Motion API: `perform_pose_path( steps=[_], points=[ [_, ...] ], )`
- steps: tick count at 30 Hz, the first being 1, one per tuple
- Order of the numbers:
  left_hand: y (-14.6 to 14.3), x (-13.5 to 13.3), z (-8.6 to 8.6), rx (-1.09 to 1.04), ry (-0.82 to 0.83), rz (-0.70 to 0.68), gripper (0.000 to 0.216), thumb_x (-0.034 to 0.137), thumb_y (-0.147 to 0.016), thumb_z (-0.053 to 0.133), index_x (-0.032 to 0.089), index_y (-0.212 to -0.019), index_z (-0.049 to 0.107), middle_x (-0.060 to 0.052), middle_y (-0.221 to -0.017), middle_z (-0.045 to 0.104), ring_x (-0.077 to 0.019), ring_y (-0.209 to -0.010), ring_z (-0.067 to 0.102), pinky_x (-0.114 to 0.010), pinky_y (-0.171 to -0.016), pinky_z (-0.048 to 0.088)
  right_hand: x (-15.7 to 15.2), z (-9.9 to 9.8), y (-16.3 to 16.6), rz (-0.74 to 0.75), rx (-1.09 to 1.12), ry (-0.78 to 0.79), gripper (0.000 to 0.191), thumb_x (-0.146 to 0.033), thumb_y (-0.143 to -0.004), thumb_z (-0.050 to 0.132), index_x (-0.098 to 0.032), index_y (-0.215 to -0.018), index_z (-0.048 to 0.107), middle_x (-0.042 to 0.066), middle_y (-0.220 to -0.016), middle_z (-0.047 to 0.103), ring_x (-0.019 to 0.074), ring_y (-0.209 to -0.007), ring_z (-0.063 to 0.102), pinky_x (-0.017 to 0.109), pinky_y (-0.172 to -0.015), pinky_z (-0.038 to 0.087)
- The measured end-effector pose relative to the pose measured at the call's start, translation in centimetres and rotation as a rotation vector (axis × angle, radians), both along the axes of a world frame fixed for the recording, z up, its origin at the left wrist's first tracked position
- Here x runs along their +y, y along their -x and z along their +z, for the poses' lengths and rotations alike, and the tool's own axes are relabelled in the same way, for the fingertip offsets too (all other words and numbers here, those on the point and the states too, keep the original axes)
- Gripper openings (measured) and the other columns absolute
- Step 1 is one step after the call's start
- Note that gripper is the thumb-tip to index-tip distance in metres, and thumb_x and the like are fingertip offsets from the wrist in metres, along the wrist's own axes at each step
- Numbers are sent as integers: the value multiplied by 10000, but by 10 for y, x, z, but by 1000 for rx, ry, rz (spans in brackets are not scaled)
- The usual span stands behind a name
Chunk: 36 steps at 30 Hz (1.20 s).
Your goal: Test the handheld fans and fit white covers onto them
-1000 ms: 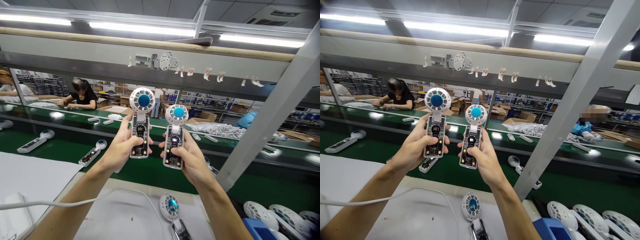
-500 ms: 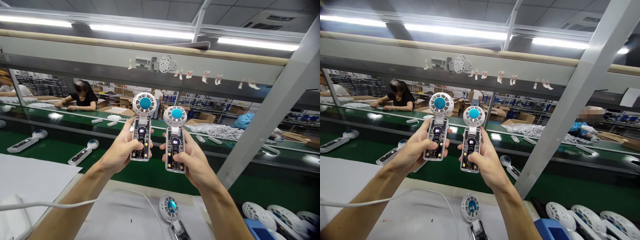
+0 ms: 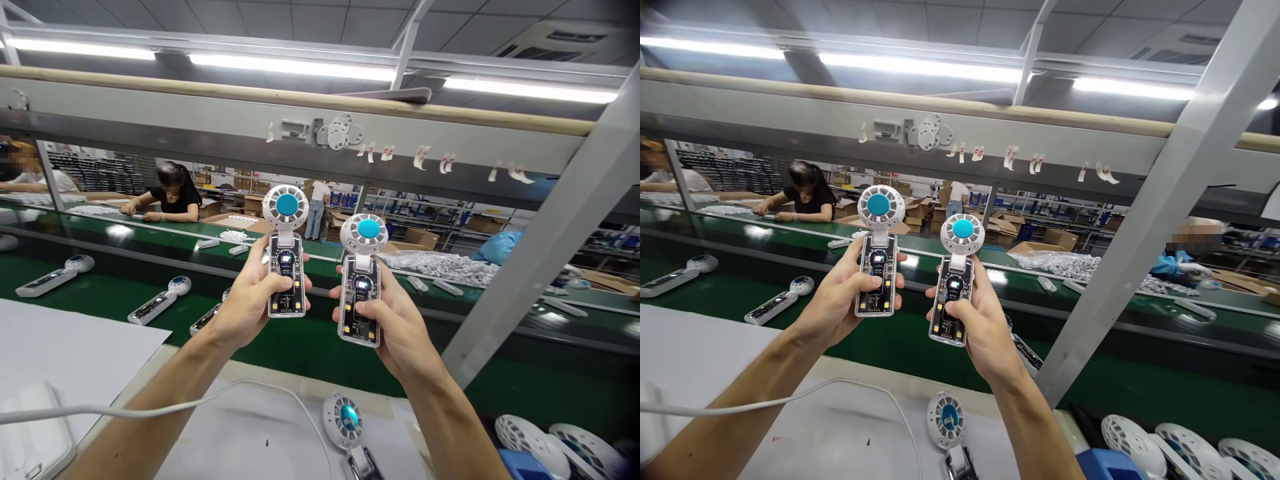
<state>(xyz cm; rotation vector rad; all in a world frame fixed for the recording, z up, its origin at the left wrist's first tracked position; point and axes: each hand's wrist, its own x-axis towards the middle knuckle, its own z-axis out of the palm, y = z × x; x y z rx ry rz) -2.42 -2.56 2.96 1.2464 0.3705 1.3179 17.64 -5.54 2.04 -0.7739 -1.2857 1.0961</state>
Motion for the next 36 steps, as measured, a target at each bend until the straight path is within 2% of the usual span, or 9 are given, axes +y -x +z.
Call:
perform_pose_path(
  steps=[4,11,17,22,26,31,36],
  points=[
    [1,2,-1,-13,-15,-4,663,121,-748,675,239,-1324,369,-68,-1112,646,-168,-672,696,-293,-555,590,-1,0,-1,-7,-27,6,627,-195,-777,652,-242,-1363,435,44,-959,709,160,-687,691,253,-585,567],
    [-3,2,-6,-22,-58,-26,705,122,-769,652,261,-1374,319,-66,-1114,640,-165,-654,697,-301,-561,590,-1,0,-1,1,-35,-2,653,-201,-777,667,-258,-1377,417,45,-978,717,158,-683,697,250,-584,570],
    [-3,0,-6,-54,-66,-9,751,123,-773,667,275,-1410,300,-73,-1174,616,-169,-760,697,-300,-605,611,-5,3,2,-18,-30,5,665,-202,-770,674,-265,-1382,420,37,-988,711,150,-682,689,244,-583,562],
    [-2,1,-6,-46,-85,-24,735,183,-791,695,260,-1406,300,-76,-1161,614,-167,-730,693,-306,-617,606,-6,3,1,-53,-37,-26,713,-220,-781,685,-277,-1422,378,35,-985,696,165,-703,693,261,-586,563],
    [-4,0,-7,-11,-96,2,801,168,-766,735,259,-1417,275,-65,-1134,605,-165,-741,687,-303,-630,606,-8,4,0,-91,-42,-55,758,-226,-792,673,-295,-1463,327,35,-986,690,175,-713,693,262,-558,558],
    [-7,-2,-8,16,-90,-15,795,163,-802,699,267,-1443,239,-62,-1116,613,-150,-722,675,-293,-624,601,-9,5,0,-114,-37,-71,717,-202,-793,659,-286,-1435,350,31,-968,692,174,-698,692,275,-587,566],
    [-8,-3,-8,1,-74,1,785,172,-801,679,277,-1442,238,-59,-1109,623,-162,-720,683,-312,-622,601,-10,5,-1,-113,-32,-101,763,-238,-793,688,-306,-1458,322,35,-979,697,179,-711,693,283,-604,569]
  ],
)
